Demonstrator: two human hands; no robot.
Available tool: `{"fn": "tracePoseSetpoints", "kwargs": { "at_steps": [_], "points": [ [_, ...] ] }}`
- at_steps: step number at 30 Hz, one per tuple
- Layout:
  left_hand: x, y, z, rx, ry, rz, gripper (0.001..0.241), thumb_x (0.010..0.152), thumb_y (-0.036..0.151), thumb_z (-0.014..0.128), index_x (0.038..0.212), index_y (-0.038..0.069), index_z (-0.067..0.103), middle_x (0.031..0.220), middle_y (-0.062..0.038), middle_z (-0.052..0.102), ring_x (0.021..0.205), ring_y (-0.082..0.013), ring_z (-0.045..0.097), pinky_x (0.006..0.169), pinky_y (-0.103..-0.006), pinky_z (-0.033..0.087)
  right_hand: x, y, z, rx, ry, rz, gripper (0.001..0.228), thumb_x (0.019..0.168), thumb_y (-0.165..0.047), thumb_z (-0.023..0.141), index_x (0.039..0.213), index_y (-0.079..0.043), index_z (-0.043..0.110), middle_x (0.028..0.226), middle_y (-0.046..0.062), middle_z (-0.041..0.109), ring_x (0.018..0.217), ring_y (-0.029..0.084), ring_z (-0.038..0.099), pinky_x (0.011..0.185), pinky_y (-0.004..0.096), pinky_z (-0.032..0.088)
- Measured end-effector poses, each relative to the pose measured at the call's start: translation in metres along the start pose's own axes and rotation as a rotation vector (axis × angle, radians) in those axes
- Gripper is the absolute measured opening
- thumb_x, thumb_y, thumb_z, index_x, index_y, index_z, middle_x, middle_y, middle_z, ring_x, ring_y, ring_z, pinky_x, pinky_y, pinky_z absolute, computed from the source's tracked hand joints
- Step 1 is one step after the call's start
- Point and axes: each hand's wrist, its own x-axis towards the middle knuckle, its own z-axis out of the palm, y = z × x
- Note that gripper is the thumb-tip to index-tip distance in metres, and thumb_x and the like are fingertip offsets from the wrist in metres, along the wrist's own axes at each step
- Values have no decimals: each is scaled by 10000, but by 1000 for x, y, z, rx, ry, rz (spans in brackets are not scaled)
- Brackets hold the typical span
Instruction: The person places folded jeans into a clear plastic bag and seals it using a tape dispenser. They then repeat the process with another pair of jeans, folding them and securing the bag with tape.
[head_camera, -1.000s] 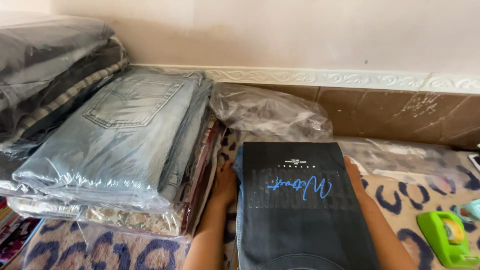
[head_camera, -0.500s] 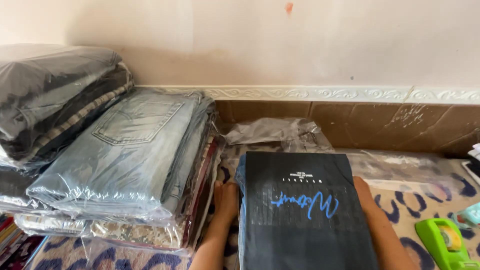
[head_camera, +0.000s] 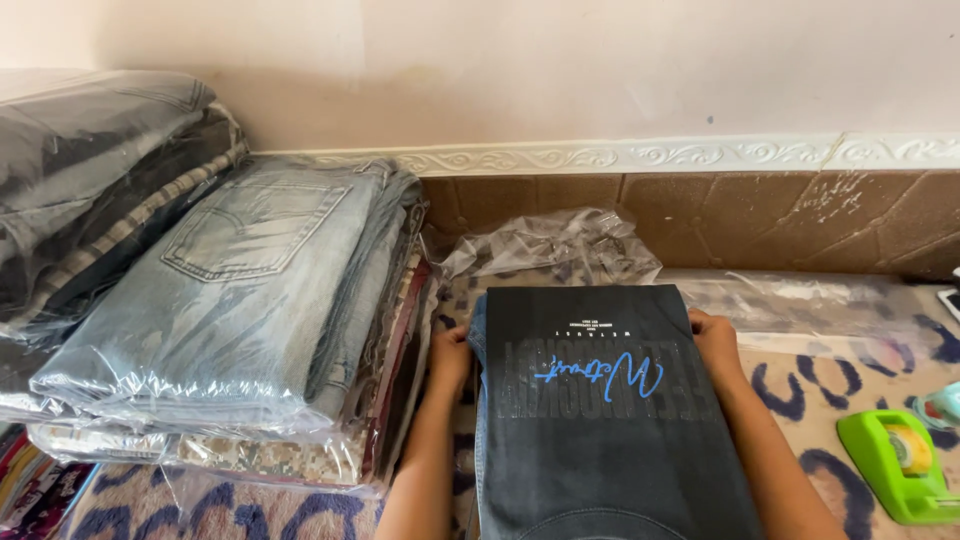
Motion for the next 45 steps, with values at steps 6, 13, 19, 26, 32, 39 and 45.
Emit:
{"fn": "tracePoseSetpoints", "kwargs": {
  "at_steps": [6,13,19,26,32,39,45],
  "points": [
    [1,3,-8,-868,-91,-556,374,895,283,747,1251,173,724,1201,-138,750,1194,-312,662,1066,-456,454,-20,-42,-9,794,-68,191,273,936,-105,724,1197,-27,734,987,170,751,859,248,737,809,392,568],
    [-22,97,-25,-807,-162,-537,580,840,402,848,1339,159,679,1351,-154,675,1290,-344,602,1097,-486,442,-21,-67,-21,969,-215,408,316,1008,-326,683,1124,-38,742,1070,125,741,1004,312,709,904,464,523],
    [8,49,-14,-645,-190,-284,403,925,141,700,1327,142,677,1000,-116,774,887,-232,746,815,-367,584,-29,-88,-16,798,-157,364,336,1001,-302,706,1147,-2,752,943,260,738,808,436,737,683,554,583],
    [8,49,-7,336,56,-117,252,944,185,566,1085,360,681,860,41,744,963,-202,729,844,-360,571,18,1,19,712,-113,131,230,999,-257,732,1092,-57,797,944,204,751,823,322,728,725,465,590],
    [14,55,-23,-926,-339,-418,437,869,270,705,1304,236,674,1061,-39,751,934,-236,709,866,-375,558,-21,-68,-14,754,-97,132,254,980,-208,743,1168,-42,780,962,183,764,829,242,708,787,419,565],
    [-4,91,-28,-626,-317,-161,631,858,206,873,1422,118,604,908,-55,677,830,-184,722,713,-292,620,-32,-101,-46,1133,-289,275,480,1035,-510,599,1183,-86,767,824,32,743,792,144,701,817,335,549],
    [-1,125,-32,-720,-347,-313,732,800,119,889,1458,108,569,1044,-175,734,921,-286,765,771,-390,635,-22,-148,-60,754,-277,247,399,799,-173,789,1177,-48,769,762,27,649,668,187,590,634,314,459]
  ]
}}
